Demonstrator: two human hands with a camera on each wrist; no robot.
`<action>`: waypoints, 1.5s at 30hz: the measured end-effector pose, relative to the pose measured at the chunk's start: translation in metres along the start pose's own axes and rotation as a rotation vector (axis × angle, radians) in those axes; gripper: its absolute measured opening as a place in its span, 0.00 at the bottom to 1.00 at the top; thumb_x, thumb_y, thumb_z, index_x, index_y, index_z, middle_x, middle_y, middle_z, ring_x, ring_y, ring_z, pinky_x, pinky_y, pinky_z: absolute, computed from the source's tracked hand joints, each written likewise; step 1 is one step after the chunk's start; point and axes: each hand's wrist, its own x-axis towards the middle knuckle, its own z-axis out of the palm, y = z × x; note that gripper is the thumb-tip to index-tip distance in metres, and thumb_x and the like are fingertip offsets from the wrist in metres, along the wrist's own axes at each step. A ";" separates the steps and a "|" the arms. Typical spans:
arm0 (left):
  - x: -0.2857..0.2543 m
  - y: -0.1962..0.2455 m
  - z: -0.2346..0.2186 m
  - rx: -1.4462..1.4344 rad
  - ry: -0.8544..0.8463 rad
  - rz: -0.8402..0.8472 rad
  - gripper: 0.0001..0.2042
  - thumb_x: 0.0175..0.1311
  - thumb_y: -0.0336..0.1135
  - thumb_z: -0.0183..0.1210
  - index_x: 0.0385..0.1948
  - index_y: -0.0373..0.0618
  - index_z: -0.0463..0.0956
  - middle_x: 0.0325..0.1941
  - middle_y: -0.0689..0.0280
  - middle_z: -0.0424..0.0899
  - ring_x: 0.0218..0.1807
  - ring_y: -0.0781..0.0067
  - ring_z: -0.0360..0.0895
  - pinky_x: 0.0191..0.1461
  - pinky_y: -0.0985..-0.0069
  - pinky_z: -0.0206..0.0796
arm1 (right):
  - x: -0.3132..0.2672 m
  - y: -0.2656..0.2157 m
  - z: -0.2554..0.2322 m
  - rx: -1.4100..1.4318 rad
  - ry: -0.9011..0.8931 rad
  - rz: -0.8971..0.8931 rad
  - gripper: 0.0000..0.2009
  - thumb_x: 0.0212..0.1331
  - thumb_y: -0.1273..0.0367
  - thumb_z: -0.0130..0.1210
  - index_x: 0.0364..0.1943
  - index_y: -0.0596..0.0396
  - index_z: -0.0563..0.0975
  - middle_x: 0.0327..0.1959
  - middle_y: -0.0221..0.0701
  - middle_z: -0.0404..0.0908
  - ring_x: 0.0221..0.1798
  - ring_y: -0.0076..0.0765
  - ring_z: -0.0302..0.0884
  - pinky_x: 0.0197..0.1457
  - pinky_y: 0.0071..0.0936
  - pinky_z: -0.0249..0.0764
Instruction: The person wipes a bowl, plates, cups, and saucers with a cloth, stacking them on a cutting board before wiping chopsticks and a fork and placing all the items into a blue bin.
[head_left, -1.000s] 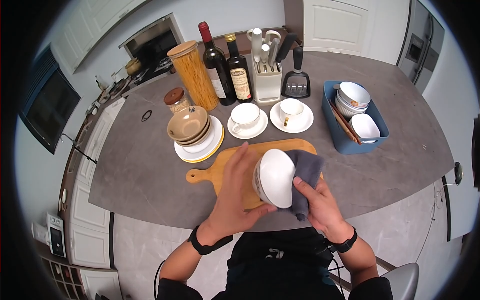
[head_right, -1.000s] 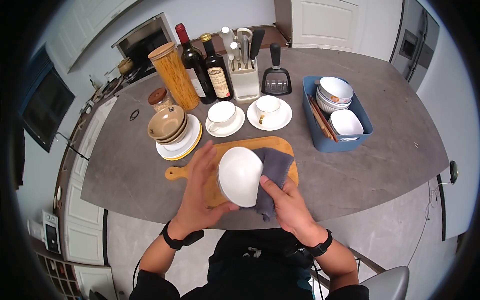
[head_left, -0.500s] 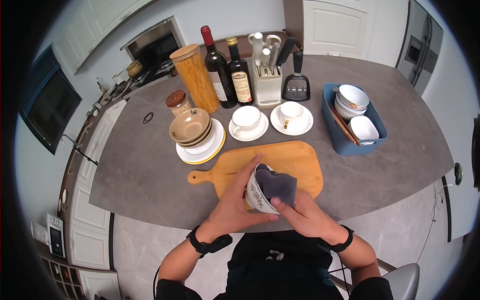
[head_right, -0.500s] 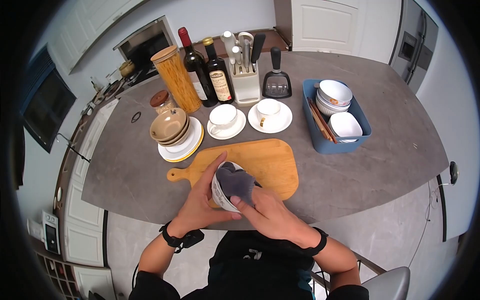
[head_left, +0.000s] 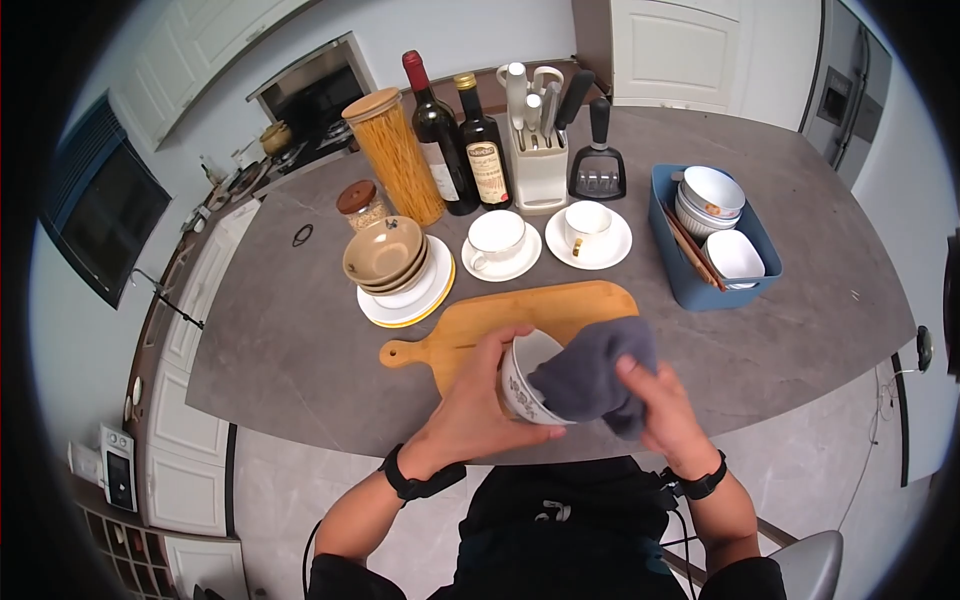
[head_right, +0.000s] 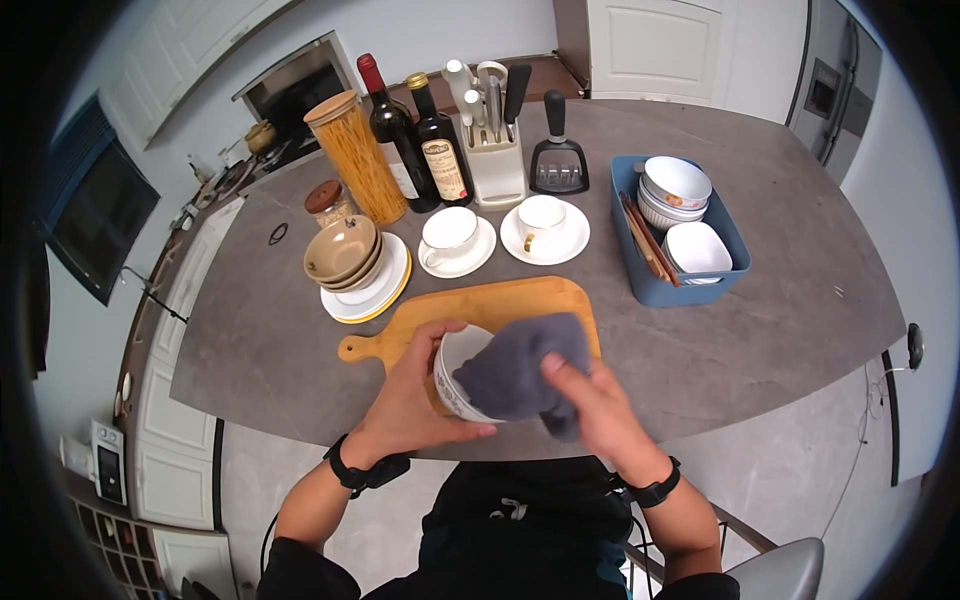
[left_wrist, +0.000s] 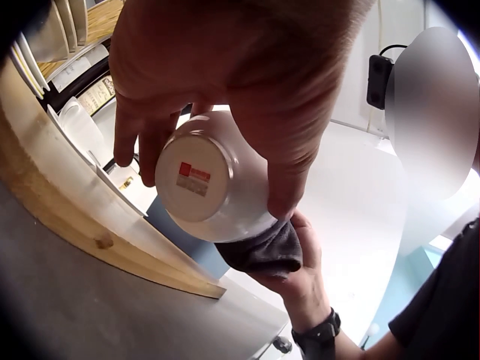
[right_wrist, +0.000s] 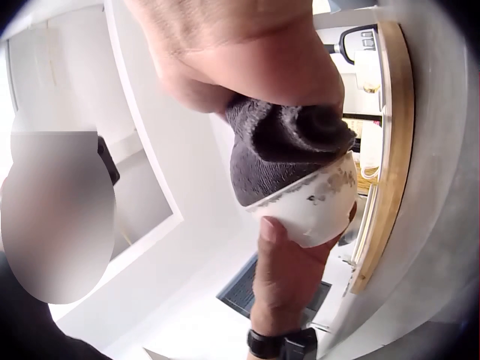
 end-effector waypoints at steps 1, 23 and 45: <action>0.004 0.000 0.000 0.003 0.022 0.002 0.51 0.41 0.41 0.84 0.68 0.41 0.59 0.64 0.53 0.73 0.67 0.56 0.74 0.68 0.64 0.69 | -0.001 -0.003 -0.004 0.219 0.107 -0.033 0.22 0.78 0.58 0.49 0.63 0.62 0.74 0.56 0.39 0.82 0.56 0.35 0.82 0.58 0.35 0.79; 0.058 -0.007 -0.008 0.406 -0.056 -0.156 0.64 0.39 0.42 0.84 0.76 0.33 0.44 0.70 0.43 0.69 0.73 0.47 0.67 0.77 0.60 0.58 | -0.036 0.011 -0.055 0.410 0.378 -0.353 0.26 0.81 0.58 0.43 0.68 0.68 0.65 0.63 0.49 0.77 0.63 0.47 0.80 0.66 0.45 0.79; 0.340 0.079 0.135 0.791 -0.332 0.509 0.11 0.66 0.33 0.58 0.44 0.41 0.86 0.38 0.46 0.86 0.43 0.41 0.83 0.52 0.54 0.73 | -0.031 0.025 -0.061 0.338 0.515 -0.287 0.08 0.68 0.71 0.64 0.47 0.59 0.82 0.44 0.27 0.85 0.46 0.21 0.81 0.51 0.25 0.78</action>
